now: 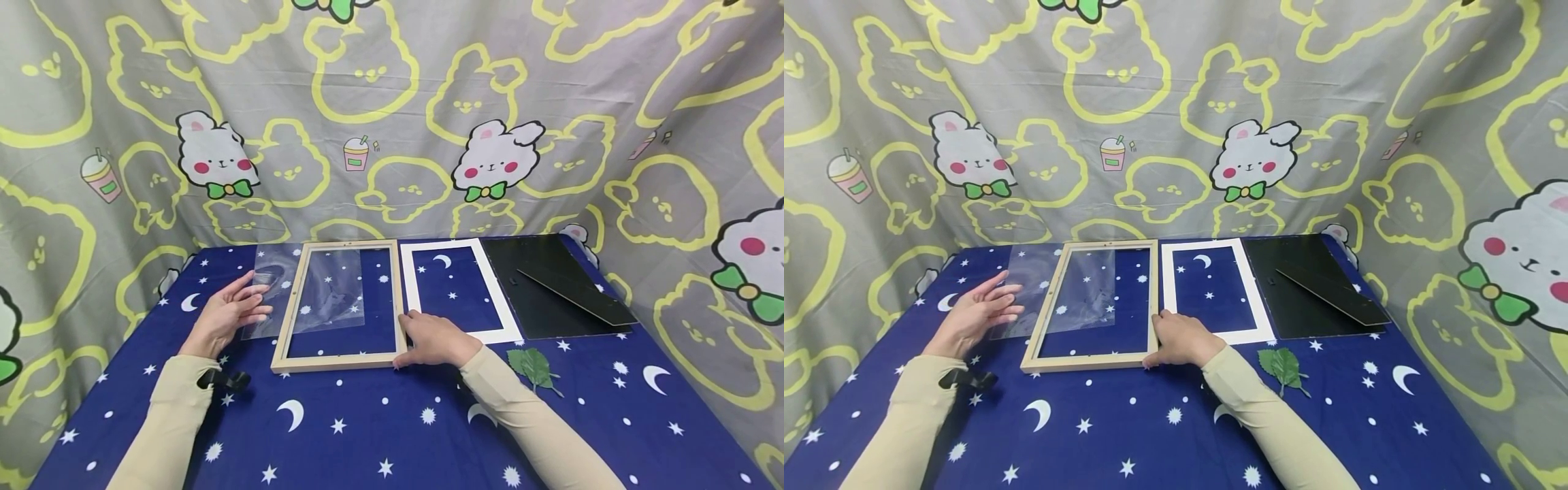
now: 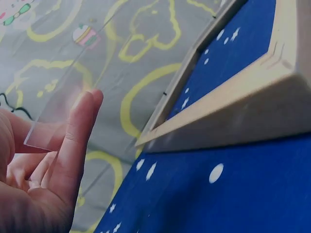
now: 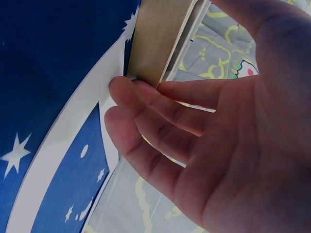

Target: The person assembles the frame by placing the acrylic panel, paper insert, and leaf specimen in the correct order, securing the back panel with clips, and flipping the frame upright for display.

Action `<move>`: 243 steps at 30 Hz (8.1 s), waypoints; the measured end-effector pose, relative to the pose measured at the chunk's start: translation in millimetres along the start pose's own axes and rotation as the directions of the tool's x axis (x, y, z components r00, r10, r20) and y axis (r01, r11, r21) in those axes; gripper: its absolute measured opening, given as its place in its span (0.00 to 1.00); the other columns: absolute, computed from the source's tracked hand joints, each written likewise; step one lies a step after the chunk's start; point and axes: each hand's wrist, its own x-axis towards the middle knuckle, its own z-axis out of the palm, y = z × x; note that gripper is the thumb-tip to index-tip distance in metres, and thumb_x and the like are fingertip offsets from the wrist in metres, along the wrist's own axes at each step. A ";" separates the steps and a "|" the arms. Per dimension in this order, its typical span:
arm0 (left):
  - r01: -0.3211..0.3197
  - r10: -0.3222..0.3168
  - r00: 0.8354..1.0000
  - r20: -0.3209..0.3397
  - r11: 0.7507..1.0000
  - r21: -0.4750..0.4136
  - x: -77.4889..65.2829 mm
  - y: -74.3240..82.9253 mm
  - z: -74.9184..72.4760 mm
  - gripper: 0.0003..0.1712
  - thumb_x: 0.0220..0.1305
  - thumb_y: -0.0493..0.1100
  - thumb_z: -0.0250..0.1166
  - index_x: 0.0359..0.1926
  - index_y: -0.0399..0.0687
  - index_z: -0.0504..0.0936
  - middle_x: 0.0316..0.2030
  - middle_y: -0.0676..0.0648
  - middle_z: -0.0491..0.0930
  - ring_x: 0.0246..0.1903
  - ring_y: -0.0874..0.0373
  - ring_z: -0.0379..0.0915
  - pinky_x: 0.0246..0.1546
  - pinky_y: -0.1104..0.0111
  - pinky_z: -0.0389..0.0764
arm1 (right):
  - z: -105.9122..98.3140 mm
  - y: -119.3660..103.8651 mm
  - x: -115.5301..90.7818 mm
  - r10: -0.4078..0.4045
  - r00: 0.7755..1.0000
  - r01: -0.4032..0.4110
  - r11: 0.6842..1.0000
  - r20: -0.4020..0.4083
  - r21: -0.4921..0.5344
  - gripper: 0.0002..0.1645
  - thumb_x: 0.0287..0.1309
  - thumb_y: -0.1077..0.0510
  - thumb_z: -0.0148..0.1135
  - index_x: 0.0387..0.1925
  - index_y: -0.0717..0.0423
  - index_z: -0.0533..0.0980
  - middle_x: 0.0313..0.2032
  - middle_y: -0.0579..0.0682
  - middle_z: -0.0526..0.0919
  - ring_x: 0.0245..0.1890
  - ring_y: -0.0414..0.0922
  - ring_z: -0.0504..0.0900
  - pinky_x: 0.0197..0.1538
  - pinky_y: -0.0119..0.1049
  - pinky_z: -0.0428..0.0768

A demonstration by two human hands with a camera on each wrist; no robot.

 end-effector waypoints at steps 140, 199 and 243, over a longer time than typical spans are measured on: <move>-0.119 0.222 0.975 0.010 0.485 0.866 -5.2 -24.5 72.6 0.20 0.68 0.34 0.62 0.56 0.23 0.80 0.47 0.29 0.82 0.45 0.39 0.83 0.46 0.50 0.83 | -1.7 10.2 1.8 -0.045 0.998 0.041 0.994 0.040 0.104 0.56 0.52 0.34 0.75 0.73 0.59 0.66 0.63 0.58 0.78 0.59 0.51 0.79 0.64 0.47 0.76; -0.165 0.104 0.986 0.134 0.404 0.900 -7.5 -15.4 50.7 0.31 0.70 0.38 0.62 0.72 0.37 0.69 0.47 0.31 0.83 0.31 0.51 0.81 0.33 0.57 0.81 | -41.5 59.7 -8.7 -0.096 0.966 0.155 0.959 -0.241 0.237 0.32 0.68 0.48 0.66 0.66 0.60 0.74 0.48 0.59 0.87 0.44 0.49 0.86 0.49 0.48 0.83; 0.013 -0.101 0.992 0.072 0.662 0.750 -9.4 -16.5 51.7 0.28 0.69 0.35 0.63 0.65 0.23 0.71 0.39 0.34 0.81 0.28 0.52 0.84 0.25 0.60 0.86 | -33.7 206.7 -51.1 0.293 0.949 -0.226 0.886 -0.113 0.405 0.27 0.69 0.55 0.63 0.64 0.64 0.74 0.50 0.67 0.84 0.38 0.53 0.87 0.45 0.50 0.84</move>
